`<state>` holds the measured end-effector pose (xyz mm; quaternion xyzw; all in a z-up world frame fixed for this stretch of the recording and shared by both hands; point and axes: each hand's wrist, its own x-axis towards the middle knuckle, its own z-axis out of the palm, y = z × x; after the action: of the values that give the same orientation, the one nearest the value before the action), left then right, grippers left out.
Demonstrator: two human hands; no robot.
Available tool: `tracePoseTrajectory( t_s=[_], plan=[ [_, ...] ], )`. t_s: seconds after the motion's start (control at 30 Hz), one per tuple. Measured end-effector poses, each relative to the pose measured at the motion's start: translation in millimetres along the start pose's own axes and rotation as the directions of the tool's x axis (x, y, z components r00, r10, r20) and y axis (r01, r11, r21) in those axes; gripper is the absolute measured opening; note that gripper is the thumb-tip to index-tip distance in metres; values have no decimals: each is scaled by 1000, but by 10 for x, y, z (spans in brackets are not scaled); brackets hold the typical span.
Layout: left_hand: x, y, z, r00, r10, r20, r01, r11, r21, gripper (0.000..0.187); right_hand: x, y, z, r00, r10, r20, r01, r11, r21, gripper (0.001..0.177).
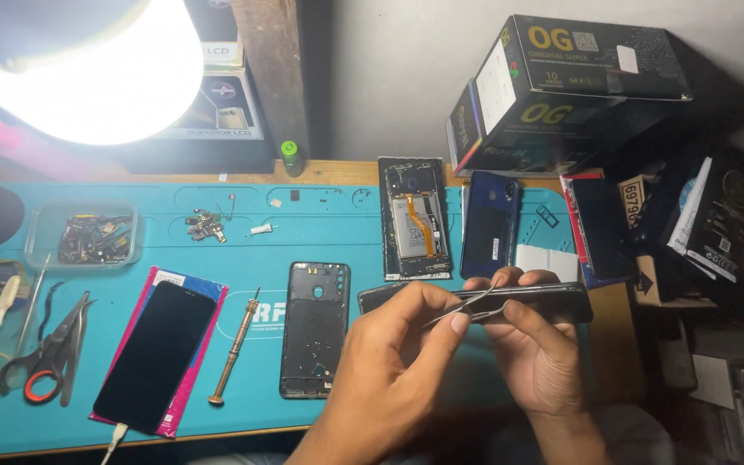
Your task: Disassembling and reassembling various mobile phone components on a specialized repair mat.
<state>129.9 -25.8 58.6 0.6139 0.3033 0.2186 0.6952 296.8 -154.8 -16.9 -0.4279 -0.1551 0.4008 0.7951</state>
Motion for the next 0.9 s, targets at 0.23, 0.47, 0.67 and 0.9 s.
tracePoseTrajectory(
  t_s=[0.23,0.47,0.67,0.9],
  plan=[
    [132,-29,66,999,5,35,-3,999,-51,15,39,-34,-80,999,-4,52,3,1000,22,30],
    [156,-64,83,998,-29,50,32,997,-72,16,39,-50,-125,998,9,55,-10,1000,27,30],
    [150,-55,83,996,-63,60,70,991,-116,16,14,-62,-166,998,6,68,-6,1000,-1,28],
    [122,-13,72,997,74,16,-75,994,79,14,-2,-68,-147,998,24,60,-26,999,20,27]
  ],
)
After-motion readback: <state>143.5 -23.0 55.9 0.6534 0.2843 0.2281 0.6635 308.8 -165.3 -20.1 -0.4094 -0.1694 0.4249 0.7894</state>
